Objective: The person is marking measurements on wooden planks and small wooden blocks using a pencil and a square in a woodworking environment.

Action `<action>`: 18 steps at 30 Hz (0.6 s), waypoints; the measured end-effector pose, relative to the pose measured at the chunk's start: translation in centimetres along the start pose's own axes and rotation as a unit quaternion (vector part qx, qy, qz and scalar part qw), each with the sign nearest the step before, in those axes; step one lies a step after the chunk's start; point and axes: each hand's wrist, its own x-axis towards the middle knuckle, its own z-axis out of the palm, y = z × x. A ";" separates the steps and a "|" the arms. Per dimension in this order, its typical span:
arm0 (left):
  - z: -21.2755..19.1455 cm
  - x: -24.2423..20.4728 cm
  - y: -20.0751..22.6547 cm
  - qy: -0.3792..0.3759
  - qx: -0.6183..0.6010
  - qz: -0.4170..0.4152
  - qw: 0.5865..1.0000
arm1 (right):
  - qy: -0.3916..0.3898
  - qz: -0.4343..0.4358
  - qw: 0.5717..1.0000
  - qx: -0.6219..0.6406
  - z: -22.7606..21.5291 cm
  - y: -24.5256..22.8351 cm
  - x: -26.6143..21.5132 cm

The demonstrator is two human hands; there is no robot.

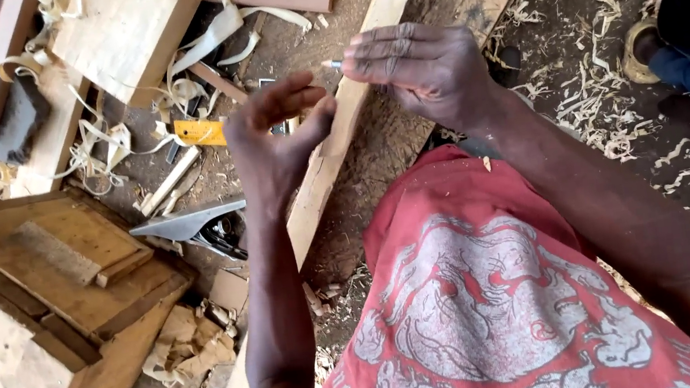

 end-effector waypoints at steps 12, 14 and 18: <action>0.5 5.4 -2.0 -0.250 -0.124 -0.145 0.949 | -0.001 0.001 1.000 0.009 0.2 -0.6 1.9; 0.5 5.7 -2.5 -0.277 -0.086 -0.137 0.947 | -0.010 0.016 1.000 -0.020 0.2 -0.7 2.2; 1.4 6.4 -4.3 -0.249 -0.142 -0.127 0.950 | -0.026 0.011 1.000 0.000 0.2 -1.3 3.0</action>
